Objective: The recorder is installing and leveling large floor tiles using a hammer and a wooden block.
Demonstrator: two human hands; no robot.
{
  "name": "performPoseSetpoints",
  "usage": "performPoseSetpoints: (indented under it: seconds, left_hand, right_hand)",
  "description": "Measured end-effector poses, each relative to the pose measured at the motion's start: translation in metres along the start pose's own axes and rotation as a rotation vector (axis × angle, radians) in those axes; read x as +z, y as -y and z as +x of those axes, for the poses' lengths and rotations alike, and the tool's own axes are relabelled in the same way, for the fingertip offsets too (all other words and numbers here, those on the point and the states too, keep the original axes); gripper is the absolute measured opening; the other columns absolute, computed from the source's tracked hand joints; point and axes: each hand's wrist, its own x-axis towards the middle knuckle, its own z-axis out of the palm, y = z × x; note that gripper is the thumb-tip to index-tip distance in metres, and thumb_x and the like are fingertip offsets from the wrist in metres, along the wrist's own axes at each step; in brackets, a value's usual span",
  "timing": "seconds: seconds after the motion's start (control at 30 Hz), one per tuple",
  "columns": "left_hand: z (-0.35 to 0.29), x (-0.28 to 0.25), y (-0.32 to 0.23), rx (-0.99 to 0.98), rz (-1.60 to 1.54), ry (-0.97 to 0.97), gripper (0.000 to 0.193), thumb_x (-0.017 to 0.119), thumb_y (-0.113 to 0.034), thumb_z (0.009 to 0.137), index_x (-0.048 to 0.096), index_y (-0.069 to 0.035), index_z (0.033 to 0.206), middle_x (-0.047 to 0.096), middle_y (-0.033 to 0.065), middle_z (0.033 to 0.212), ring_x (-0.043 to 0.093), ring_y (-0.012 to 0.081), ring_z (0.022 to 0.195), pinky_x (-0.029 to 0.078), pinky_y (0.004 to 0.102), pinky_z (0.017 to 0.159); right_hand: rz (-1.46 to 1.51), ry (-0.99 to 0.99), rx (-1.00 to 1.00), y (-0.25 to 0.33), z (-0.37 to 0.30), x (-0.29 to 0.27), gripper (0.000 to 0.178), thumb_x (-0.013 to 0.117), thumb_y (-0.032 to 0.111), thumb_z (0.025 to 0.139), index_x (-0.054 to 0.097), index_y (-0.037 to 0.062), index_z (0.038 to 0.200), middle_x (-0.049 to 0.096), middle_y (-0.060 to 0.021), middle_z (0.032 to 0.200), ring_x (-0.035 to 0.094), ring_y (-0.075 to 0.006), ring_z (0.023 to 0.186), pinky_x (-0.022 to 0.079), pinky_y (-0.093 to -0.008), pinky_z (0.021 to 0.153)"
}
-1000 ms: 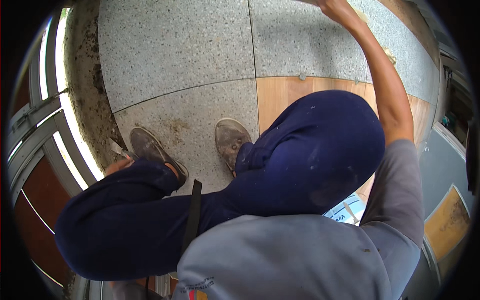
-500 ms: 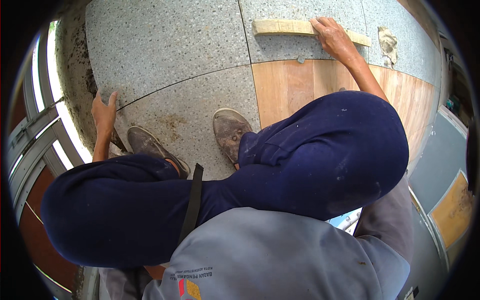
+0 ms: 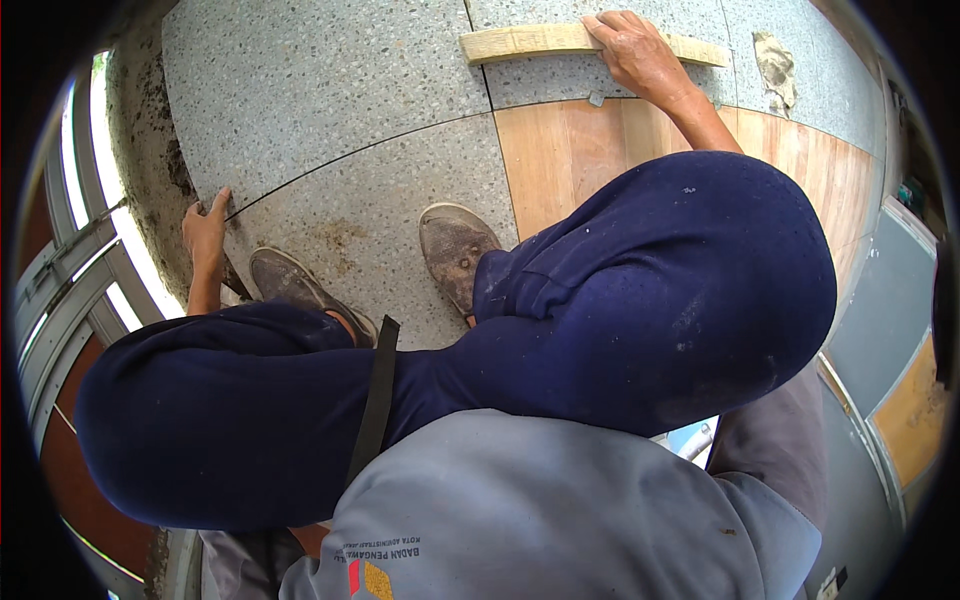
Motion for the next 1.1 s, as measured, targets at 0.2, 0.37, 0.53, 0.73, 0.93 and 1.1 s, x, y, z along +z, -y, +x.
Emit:
performPoseSetpoints:
  seconds: [0.2, 0.37, 0.53, 0.73, 0.93, 1.1]
  left_hand:
    - [-0.004, -0.010, 0.003, 0.015, -0.142, 0.035, 0.086, 0.076, -0.054, 0.087, 0.054, 0.007, 0.144, 0.058, 0.0263, 0.143, 0.057, 0.0380, 0.132, 0.044, 0.0462, 0.111]
    - [0.006, -0.002, 0.003, 0.010, -0.124, 0.043, 0.081, 0.075, -0.053, 0.088, 0.059, 0.007, 0.139, 0.062, 0.0254, 0.138, 0.060, 0.0356, 0.129, 0.045, 0.0443, 0.109]
    - [-0.007, -0.004, 0.023, -0.023, -0.172, 0.036, 0.077, 0.077, -0.050, 0.087, 0.062, 0.008, 0.136, 0.064, 0.0249, 0.137, 0.061, 0.0350, 0.126, 0.046, 0.0426, 0.107]
    - [-0.001, 0.004, 0.028, -0.050, -0.159, 0.019, 0.074, 0.078, -0.050, 0.086, 0.066, 0.007, 0.132, 0.066, 0.0252, 0.132, 0.064, 0.0356, 0.122, 0.048, 0.0432, 0.104]
    - [0.011, 0.004, 0.055, -0.051, -0.084, -0.028, 0.070, 0.078, -0.052, 0.085, 0.071, 0.006, 0.124, 0.070, 0.0249, 0.125, 0.066, 0.0362, 0.118, 0.049, 0.0433, 0.102]
    - [0.003, 0.015, 0.050, -0.074, -0.211, 0.002, 0.061, 0.078, -0.042, 0.088, 0.071, 0.006, 0.124, 0.072, 0.0235, 0.122, 0.068, 0.0330, 0.116, 0.050, 0.0412, 0.100]
  right_hand:
    - [0.174, -0.064, -0.040, 0.025, 0.012, -0.019, 0.036, 0.064, 0.003, 0.083, 0.061, 0.0028, 0.119, 0.062, -0.0163, 0.118, 0.055, -0.0360, 0.118, 0.043, -0.0474, 0.103]
    - [0.045, -0.214, -0.025, 0.055, -0.021, -0.009, 0.036, 0.062, 0.017, 0.101, 0.064, 0.0075, 0.136, 0.066, -0.0112, 0.125, 0.061, -0.0252, 0.120, 0.049, -0.0432, 0.104]
    - [0.174, -0.085, -0.055, 0.136, -0.042, 0.034, 0.041, 0.064, 0.028, 0.101, 0.063, 0.0101, 0.138, 0.063, -0.0073, 0.117, 0.057, -0.0217, 0.113, 0.048, -0.0393, 0.099]
    - [0.253, -0.050, -0.010, 0.155, -0.054, 0.041, 0.048, 0.062, 0.038, 0.102, 0.060, 0.0131, 0.144, 0.057, -0.0032, 0.105, 0.049, -0.0206, 0.099, 0.043, -0.0369, 0.090]
    - [0.231, -0.091, -0.016, 0.166, -0.047, 0.045, 0.050, 0.061, 0.040, 0.103, 0.059, 0.0138, 0.145, 0.056, -0.0025, 0.103, 0.050, -0.0197, 0.099, 0.043, -0.0359, 0.089]
    - [0.194, -0.133, -0.029, 0.162, -0.054, 0.050, 0.050, 0.061, 0.039, 0.103, 0.059, 0.0131, 0.146, 0.056, -0.0023, 0.102, 0.051, -0.0193, 0.099, 0.042, -0.0357, 0.088]
